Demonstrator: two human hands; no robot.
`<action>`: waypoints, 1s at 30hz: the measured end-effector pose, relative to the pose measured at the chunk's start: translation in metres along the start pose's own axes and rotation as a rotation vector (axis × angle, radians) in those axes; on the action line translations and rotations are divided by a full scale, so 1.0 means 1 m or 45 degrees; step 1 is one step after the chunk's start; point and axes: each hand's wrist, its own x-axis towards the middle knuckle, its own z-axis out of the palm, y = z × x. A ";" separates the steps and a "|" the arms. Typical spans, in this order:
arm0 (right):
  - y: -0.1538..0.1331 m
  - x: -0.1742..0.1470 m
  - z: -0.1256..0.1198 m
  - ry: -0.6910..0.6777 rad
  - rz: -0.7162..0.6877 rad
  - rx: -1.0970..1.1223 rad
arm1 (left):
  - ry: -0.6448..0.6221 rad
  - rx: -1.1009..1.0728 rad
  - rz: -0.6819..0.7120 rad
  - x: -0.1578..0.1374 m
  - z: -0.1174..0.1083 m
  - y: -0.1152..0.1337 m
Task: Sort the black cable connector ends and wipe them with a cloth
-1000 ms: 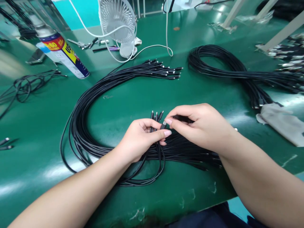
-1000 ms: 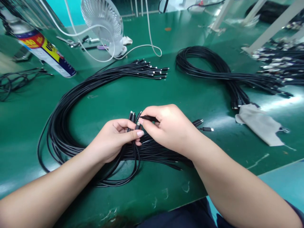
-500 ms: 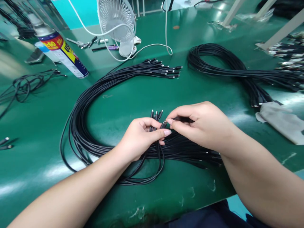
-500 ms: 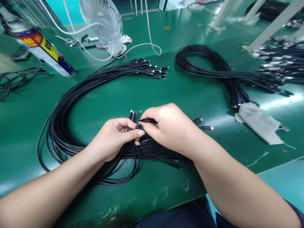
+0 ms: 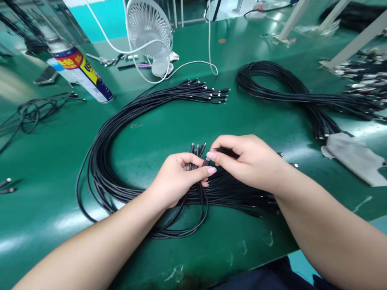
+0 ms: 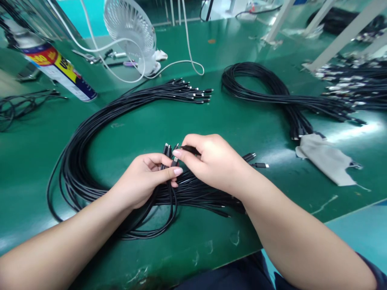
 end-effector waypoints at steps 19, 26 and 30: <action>-0.001 0.002 -0.003 -0.081 -0.109 0.022 | -0.001 0.046 -0.009 0.002 -0.001 -0.002; 0.002 0.004 -0.006 -0.036 -0.045 0.014 | -0.009 -0.024 -0.008 0.002 0.000 -0.001; 0.001 0.003 -0.004 -0.062 -0.022 0.092 | -0.002 -0.031 -0.013 0.001 0.001 -0.001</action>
